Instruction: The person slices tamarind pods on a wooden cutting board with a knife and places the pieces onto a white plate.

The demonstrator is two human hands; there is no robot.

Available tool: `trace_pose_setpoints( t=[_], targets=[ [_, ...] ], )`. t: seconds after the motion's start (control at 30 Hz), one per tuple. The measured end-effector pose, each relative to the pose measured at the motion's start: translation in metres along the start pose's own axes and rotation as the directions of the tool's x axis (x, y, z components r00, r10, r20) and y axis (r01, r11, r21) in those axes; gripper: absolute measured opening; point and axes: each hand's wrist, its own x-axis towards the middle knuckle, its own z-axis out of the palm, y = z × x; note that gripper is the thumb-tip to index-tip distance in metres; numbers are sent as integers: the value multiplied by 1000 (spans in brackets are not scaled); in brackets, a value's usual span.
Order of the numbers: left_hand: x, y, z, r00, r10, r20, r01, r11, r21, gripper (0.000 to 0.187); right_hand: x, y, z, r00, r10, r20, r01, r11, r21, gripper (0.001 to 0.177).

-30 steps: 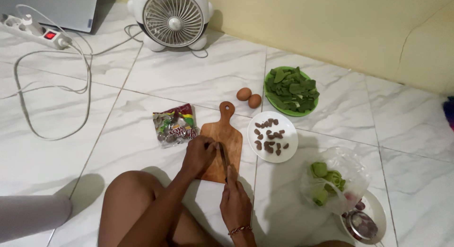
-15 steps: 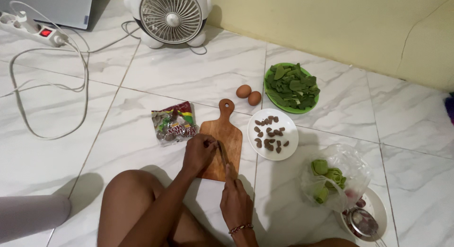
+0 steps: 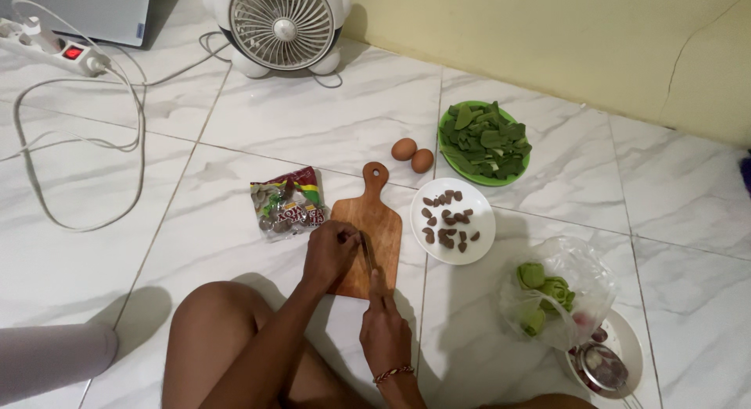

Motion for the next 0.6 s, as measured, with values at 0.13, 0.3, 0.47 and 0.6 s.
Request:
trace_pose_setpoints(
  t=[0.13, 0.3, 0.47, 0.6],
  targets=[
    [1, -4, 2, 1000, 22, -9, -22, 1000, 12, 13, 1, 5, 12, 997, -55, -55, 55, 998, -4, 70],
    [2, -11, 5, 998, 59, -13, -59, 997, -47, 11, 6, 11, 29, 999, 10, 41, -4, 991, -137, 76],
    [-1, -13, 8, 994, 94, -57, -96, 995, -31, 8, 1, 14, 27, 997, -57, -59, 51, 995, -89, 73],
    [-4, -15, 10, 984, 137, -111, -143, 989, -45, 8, -4, 19, 14, 999, -43, 0, 43, 992, -115, 77]
  ],
)
